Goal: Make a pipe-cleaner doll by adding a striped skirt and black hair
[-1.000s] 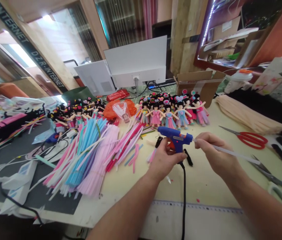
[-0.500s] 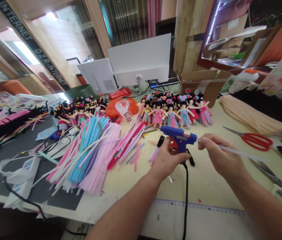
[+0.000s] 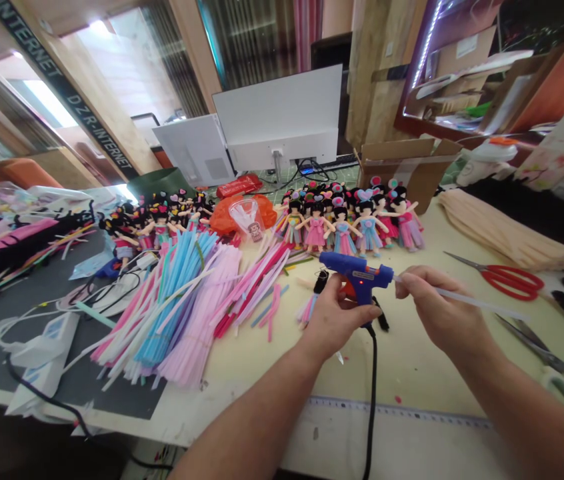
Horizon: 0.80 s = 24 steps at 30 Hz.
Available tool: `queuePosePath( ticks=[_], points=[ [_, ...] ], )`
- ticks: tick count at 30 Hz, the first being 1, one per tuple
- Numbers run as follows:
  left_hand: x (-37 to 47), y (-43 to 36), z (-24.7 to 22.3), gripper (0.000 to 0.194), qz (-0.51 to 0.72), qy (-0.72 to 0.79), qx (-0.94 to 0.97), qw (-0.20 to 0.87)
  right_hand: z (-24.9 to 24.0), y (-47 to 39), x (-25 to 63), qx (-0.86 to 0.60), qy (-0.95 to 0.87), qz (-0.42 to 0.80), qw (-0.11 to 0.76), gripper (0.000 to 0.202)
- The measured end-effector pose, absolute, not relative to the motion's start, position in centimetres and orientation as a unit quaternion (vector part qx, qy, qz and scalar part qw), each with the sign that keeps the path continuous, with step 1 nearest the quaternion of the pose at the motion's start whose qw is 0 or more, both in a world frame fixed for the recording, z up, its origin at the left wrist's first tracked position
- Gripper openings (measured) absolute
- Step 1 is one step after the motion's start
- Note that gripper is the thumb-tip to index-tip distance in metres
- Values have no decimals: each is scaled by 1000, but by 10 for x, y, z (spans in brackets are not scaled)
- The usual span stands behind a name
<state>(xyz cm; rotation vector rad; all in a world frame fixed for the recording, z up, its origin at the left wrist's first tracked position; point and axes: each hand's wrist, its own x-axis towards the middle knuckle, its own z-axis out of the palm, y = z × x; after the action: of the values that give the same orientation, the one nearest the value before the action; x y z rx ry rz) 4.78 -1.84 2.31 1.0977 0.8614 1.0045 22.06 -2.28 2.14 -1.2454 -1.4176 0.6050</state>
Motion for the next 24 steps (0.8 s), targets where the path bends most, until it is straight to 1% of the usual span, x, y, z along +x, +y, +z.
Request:
queuePosePath(
  ticks=[7,16,24],
  points=[
    [48,-18,22,62,441,373,482,659,23,-23,219,-533,-599,244,545,26],
    [48,-18,23,60,438,378,480,659,24,-24,218,-543,-595,236,544,26],
    [49,-18,24,61,443,379,479,656,22,-21,221,-499,-618,260,549,23]
  ],
)
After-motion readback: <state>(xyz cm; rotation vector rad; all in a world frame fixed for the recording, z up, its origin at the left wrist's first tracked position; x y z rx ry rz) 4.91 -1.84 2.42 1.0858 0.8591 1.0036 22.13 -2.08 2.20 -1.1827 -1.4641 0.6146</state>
